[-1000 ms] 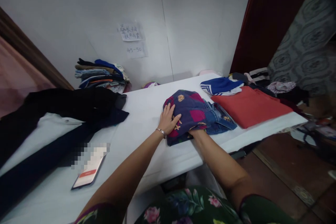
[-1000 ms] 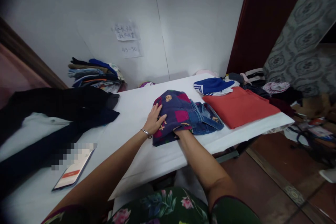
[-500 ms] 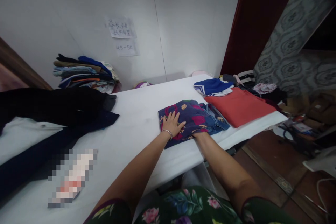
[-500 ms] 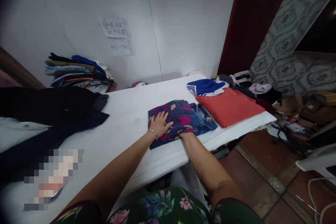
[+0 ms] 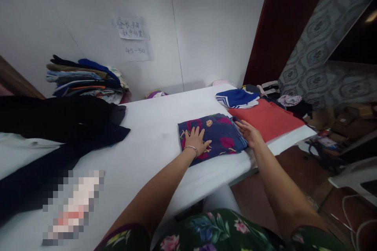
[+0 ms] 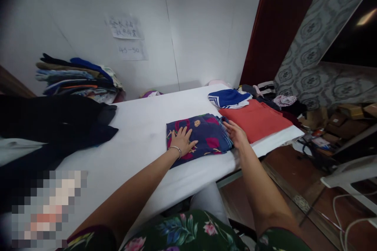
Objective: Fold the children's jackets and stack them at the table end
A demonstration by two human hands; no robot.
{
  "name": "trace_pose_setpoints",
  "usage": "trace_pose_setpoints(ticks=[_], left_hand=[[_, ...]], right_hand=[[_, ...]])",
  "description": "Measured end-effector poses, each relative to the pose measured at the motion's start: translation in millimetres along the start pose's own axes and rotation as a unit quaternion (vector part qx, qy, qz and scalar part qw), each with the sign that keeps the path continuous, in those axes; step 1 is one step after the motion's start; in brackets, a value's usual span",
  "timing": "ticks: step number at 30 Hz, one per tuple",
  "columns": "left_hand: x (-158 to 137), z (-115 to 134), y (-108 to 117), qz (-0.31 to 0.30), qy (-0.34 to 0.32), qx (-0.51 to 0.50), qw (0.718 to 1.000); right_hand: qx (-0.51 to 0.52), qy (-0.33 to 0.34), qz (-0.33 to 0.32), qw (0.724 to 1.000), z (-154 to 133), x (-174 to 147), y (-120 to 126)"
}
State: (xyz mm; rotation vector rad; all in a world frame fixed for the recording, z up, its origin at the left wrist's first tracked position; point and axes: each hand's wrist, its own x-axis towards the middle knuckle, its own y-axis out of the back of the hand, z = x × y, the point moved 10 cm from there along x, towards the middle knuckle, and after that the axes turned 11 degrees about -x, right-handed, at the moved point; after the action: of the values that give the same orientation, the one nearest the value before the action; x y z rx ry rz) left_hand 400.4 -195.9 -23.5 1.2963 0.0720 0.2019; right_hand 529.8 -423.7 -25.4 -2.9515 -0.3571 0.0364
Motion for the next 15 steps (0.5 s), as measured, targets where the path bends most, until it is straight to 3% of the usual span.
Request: trace_pose_setpoints(ticks=[3,6,9,11,13,15], left_hand=[[1,1,-2,-0.002,0.0,0.009,1.0],[2,0,-3,-0.002,-0.001,0.006,1.0],[1,0,-3,-0.002,-0.006,0.005,1.0],[1,2,-3,0.0,-0.017,0.012,1.0],[1,4,-3,0.003,-0.026,0.018,1.0],[1,4,-3,0.004,-0.026,0.015,1.0]], right_hand=[[-0.139,0.071,0.041,0.987,-24,-9,1],[-0.267,0.205,-0.022,0.941,-58,-37,-58],[-0.394,0.353,-0.12,0.84,-84,-79,-148],[-0.457,0.399,-0.17,0.777,-86,-96,-196],[-0.517,0.41,-0.201,0.724,-78,-97,-225],[-0.578,0.394,-0.212,0.682,-62,-80,-232]])
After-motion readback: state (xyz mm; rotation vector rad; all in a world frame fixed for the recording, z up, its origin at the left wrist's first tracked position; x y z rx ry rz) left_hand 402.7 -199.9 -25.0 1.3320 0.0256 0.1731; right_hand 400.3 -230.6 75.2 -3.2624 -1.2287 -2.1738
